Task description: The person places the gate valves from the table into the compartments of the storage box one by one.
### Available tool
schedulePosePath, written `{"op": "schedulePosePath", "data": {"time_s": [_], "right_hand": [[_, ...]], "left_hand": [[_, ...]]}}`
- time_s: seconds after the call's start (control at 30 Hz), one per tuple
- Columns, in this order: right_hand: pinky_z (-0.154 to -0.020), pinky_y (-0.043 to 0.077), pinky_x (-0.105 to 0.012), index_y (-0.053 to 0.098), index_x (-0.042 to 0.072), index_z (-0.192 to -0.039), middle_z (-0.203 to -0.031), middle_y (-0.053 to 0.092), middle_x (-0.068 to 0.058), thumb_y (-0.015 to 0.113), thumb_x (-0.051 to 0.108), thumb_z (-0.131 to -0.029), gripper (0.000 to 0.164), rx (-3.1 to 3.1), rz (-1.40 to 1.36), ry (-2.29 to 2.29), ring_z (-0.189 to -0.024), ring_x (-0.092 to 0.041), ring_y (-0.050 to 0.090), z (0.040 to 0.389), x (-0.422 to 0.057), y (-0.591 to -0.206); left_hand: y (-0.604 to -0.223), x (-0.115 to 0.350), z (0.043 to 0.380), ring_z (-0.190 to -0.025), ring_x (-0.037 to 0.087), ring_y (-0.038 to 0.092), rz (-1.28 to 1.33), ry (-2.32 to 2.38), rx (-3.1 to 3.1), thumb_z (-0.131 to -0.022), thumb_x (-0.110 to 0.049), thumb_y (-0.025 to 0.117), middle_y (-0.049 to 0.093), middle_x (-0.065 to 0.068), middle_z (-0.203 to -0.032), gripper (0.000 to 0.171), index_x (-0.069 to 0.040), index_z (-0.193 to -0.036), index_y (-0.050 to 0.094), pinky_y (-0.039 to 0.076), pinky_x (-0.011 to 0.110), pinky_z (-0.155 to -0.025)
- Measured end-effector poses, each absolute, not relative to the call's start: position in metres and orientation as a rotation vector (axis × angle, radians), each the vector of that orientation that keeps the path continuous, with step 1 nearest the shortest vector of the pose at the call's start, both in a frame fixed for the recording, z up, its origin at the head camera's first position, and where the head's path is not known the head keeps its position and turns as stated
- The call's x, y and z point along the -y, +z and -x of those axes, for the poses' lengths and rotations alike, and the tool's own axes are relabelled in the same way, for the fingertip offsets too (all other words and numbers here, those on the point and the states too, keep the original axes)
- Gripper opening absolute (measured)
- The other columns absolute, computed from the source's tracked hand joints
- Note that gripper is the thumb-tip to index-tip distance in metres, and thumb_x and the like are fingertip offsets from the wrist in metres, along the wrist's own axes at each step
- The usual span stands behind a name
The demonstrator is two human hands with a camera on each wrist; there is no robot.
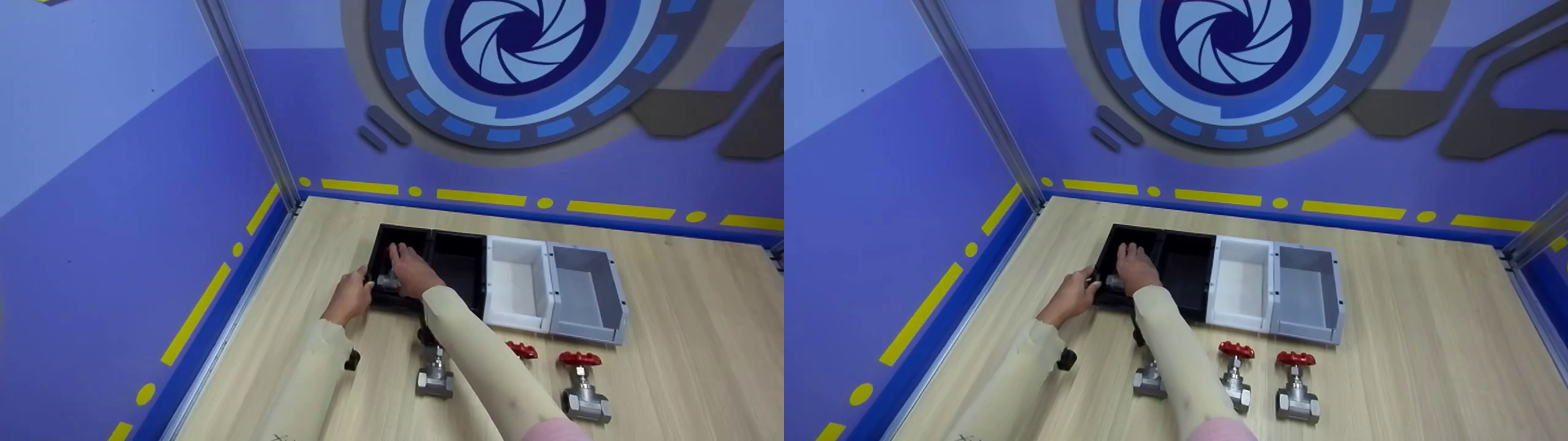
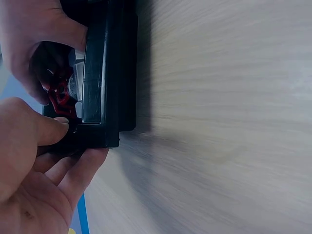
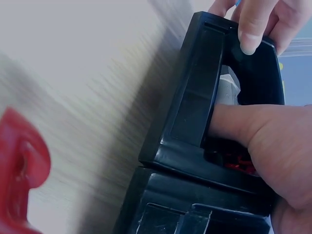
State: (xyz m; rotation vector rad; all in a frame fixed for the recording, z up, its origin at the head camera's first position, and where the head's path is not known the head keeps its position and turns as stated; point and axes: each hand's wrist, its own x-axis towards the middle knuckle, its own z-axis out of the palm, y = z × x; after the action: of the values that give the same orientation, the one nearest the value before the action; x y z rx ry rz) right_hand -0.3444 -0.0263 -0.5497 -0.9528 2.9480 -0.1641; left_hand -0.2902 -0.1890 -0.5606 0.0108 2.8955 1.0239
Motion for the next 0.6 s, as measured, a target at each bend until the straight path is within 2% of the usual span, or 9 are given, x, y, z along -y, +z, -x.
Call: {"op": "schedulePosePath", "data": {"time_s": [0.37,0.6], "right_hand": [[-0.103,0.046,-0.038,0.034,-0.006,-0.145,-0.142,0.047,-0.024,0.081,0.013,-0.075,0.086,-3.032,0.955,-0.040,-0.128,-0.035,0.051,0.3439,0.0319,-0.5532],[-0.106,0.045,-0.038,0.033,-0.004,-0.147,-0.145,0.046,-0.023,0.074,0.015,-0.084,0.076,-3.033,0.917,-0.036,-0.132,-0.034,0.049,0.3421,0.0328,-0.5538]], "left_hand": [[-0.5598,0.1889,0.2904,-0.128,0.036,0.051,0.010,1.042,-2.894,-0.099,-0.013,0.052,0.052,0.028,-0.137,0.050,0.005,-0.144,0.040,0.042,0.046,-0.107],[-0.5632,0.1893,0.2907,-0.125,0.037,0.054,-0.039,1.039,-2.940,-0.098,-0.011,0.054,0.055,0.029,-0.133,0.047,0.007,-0.140,0.044,0.044,0.047,-0.104]]}}
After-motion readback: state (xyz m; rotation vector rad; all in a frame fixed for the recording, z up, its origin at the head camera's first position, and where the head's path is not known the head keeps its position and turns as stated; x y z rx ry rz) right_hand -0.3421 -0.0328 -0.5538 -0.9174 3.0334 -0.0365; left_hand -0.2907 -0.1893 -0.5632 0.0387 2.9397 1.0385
